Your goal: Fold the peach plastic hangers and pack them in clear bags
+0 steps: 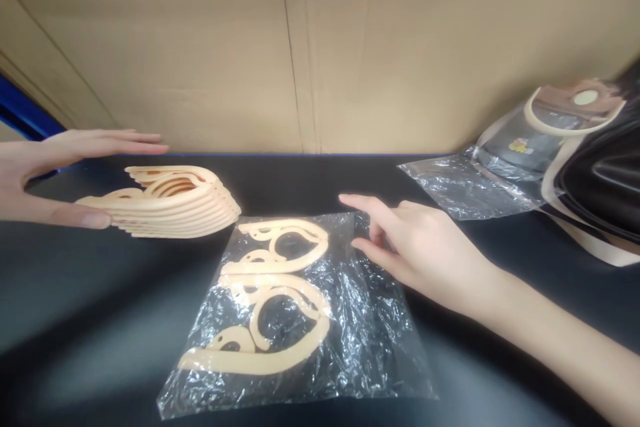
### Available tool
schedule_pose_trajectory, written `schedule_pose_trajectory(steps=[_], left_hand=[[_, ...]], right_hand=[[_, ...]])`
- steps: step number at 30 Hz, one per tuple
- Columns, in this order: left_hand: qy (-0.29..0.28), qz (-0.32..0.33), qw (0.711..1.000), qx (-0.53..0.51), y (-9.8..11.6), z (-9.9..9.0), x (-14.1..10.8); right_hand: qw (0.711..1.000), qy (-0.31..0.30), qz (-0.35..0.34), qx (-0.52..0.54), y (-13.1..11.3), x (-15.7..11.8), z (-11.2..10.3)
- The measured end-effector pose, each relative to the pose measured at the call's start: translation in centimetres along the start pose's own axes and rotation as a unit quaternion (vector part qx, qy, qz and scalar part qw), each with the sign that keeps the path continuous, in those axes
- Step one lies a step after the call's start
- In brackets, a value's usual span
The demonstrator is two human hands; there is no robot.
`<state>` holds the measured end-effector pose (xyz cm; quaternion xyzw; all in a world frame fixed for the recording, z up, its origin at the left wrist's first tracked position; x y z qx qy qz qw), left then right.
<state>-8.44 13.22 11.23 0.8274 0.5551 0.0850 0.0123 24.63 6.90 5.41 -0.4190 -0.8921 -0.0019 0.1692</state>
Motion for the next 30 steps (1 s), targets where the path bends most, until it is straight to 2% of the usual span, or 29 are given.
schedule_pose_trajectory(steps=[3,6,9,12,16,21,23,25,28,30], left_hand=[[-0.103,0.001,0.995,0.012,-2.2,1.8,0.6],[-0.148,-0.017,0.989,0.014,-4.0,2.4,1.4],[-0.169,-0.039,0.985,0.005,-5.0,2.8,1.9],[-0.169,-0.044,0.985,0.000,-4.9,3.0,1.9],[-0.119,0.007,0.993,0.005,-3.4,2.4,1.5],[-0.064,0.018,0.998,-0.012,-2.7,1.0,1.4],[-0.035,0.030,0.999,-0.012,-1.5,0.3,1.5],[-0.001,0.047,0.999,-0.017,0.8,-0.3,1.4],[0.078,0.109,0.989,-0.061,6.1,-0.7,0.7],[0.105,0.123,0.984,-0.068,9.4,0.2,0.1]], right_hand=[[1.000,0.000,-0.001,0.001,-0.1,0.0,0.1],[1.000,-0.001,0.001,0.004,0.0,-0.1,0.1],[1.000,0.000,0.003,0.004,-0.1,-0.1,0.0],[1.000,0.003,0.001,0.003,-0.2,-0.1,-0.1],[1.000,-0.004,0.008,0.011,-0.1,0.0,-0.1],[1.000,0.006,0.014,0.011,0.0,0.0,-0.3],[0.999,0.015,0.021,0.019,0.1,0.0,-0.5],[0.998,0.027,0.035,0.050,0.3,-0.1,-0.8],[0.986,0.039,0.072,0.148,0.6,-0.3,-0.9],[0.968,0.031,0.099,0.228,0.8,-0.4,-0.5]])
Point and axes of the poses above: each hand's wrist, its own x-axis towards the middle knuckle, its own z-axis out of the palm, y = z × x, the point moved 9 cm from there along x, towards the middle knuckle, and after that the axes turned 7 degrees about -y, right-handed, at the moved point
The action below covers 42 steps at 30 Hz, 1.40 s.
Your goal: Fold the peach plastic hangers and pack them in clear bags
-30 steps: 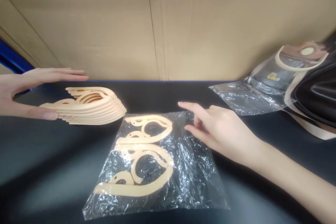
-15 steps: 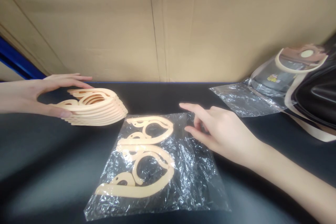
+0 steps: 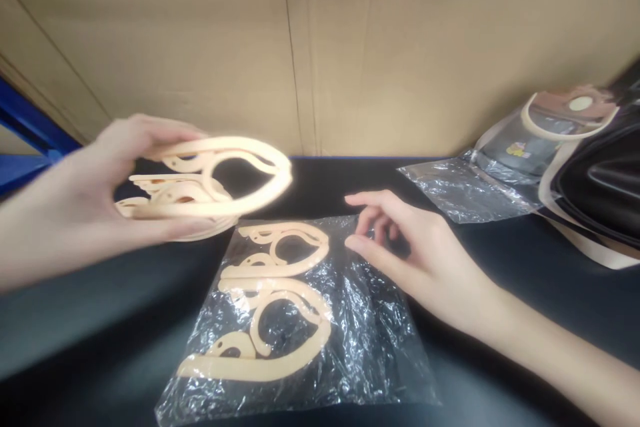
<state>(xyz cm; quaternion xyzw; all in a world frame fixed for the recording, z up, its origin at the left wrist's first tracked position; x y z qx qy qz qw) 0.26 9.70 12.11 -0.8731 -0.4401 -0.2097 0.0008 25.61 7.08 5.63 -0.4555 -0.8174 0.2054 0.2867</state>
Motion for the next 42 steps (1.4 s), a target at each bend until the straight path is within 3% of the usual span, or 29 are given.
schedule_pose_trajectory(steps=[1,3,6,12,21,37,39,42], left_hand=[[0.023,0.031,0.999,0.000,1.8,0.6,-0.2],[0.013,0.079,0.997,-0.011,4.7,2.7,-0.7],[-0.006,0.117,0.993,-0.013,7.0,5.1,-1.5],[-0.030,0.115,0.992,-0.040,7.0,6.5,-2.0],[-0.049,0.121,0.989,-0.068,6.3,6.9,-1.8],[0.006,0.142,0.989,0.038,5.8,5.7,-1.8],[0.015,0.153,0.987,0.042,6.1,5.4,-1.9],[0.046,0.170,0.983,0.052,6.8,4.9,-2.2]], right_hand=[[0.999,-0.013,0.014,0.042,0.1,0.0,0.3],[0.989,-0.053,0.041,0.132,0.2,0.1,1.3],[0.956,-0.129,0.088,0.247,0.4,0.1,3.3],[0.918,-0.167,0.159,0.324,1.2,0.0,4.6],[0.905,-0.181,0.173,0.343,1.5,-0.1,5.0],[0.920,-0.153,0.153,0.327,2.0,0.3,4.2],[0.931,-0.161,0.136,0.298,1.7,0.3,4.1],[0.978,-0.114,0.050,0.169,0.4,0.3,2.9]])
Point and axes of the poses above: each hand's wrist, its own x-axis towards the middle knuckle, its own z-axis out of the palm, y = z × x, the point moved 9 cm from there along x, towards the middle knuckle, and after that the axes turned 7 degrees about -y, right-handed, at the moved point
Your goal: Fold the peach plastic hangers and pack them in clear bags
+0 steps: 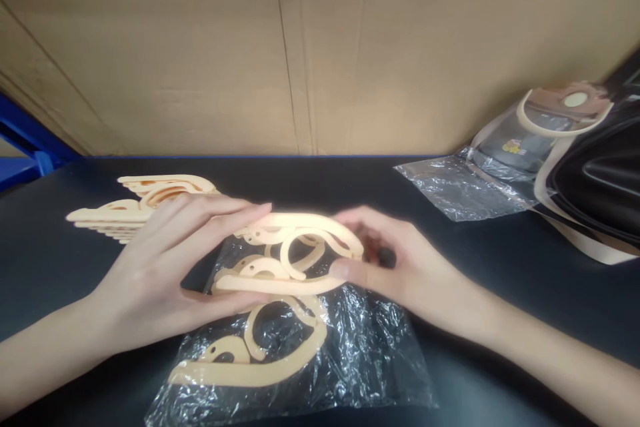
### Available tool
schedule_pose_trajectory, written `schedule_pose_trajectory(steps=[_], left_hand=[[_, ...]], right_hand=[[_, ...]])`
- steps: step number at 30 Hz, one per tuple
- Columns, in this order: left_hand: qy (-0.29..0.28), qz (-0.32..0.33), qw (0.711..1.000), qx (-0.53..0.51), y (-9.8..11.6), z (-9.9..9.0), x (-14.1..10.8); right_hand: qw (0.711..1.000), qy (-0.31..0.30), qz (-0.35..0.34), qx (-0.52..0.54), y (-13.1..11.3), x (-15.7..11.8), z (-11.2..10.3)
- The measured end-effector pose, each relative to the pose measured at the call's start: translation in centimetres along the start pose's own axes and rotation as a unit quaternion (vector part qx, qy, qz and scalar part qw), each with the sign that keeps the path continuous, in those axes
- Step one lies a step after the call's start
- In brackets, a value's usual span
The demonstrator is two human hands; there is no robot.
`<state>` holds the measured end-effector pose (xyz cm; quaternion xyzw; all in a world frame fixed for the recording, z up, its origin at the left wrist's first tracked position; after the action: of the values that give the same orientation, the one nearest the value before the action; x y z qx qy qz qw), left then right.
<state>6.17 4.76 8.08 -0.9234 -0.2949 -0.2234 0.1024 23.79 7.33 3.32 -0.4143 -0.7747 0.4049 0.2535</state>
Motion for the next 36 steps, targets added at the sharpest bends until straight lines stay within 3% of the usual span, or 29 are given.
schedule_pose_trajectory(steps=[3,6,15,18,21,25,30,33,36], left_hand=[[0.014,0.011,1.000,0.016,1.1,-0.1,-0.1],[0.021,0.019,1.000,0.010,2.2,-0.2,-0.2],[0.033,-0.011,0.999,-0.033,2.5,-0.2,-0.2],[0.011,-0.026,0.999,-0.036,2.1,0.5,-0.2],[-0.056,-0.069,0.994,-0.070,1.0,1.7,-0.2],[-0.151,-0.151,0.966,-0.144,-0.8,2.8,-1.1],[-0.177,-0.227,0.945,-0.158,-2.6,3.3,-2.6],[-0.183,-0.194,0.953,-0.147,-2.5,3.8,-2.5],[-0.198,-0.197,0.949,-0.146,-2.6,4.3,-2.4]], right_hand=[[0.968,0.058,-0.124,-0.212,-2.9,-1.0,0.4],[0.925,0.046,-0.179,-0.333,-4.5,-1.9,2.1],[0.890,0.067,-0.222,-0.393,-6.0,-2.5,2.5],[0.879,0.083,-0.236,-0.405,-6.3,-2.5,2.7],[0.869,0.104,-0.207,-0.436,-5.8,-2.2,1.6],[0.860,0.108,-0.098,-0.488,-3.4,-1.4,-2.5],[0.851,0.067,-0.019,-0.520,-0.1,-1.8,-7.6],[0.874,0.006,0.005,-0.486,1.5,-2.6,-8.1],[0.898,-0.062,0.011,-0.436,2.3,-3.3,-6.6]])
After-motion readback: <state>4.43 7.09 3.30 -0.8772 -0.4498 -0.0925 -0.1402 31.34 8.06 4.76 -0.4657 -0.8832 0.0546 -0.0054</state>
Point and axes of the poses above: each hand's wrist, its own x-axis towards the middle knuckle, its own z-axis out of the palm, y = z × x, the point moved 9 cm from there along x, towards the middle knuckle, and after that the axes turned 7 degrees about -y, right-handed, at the moved point
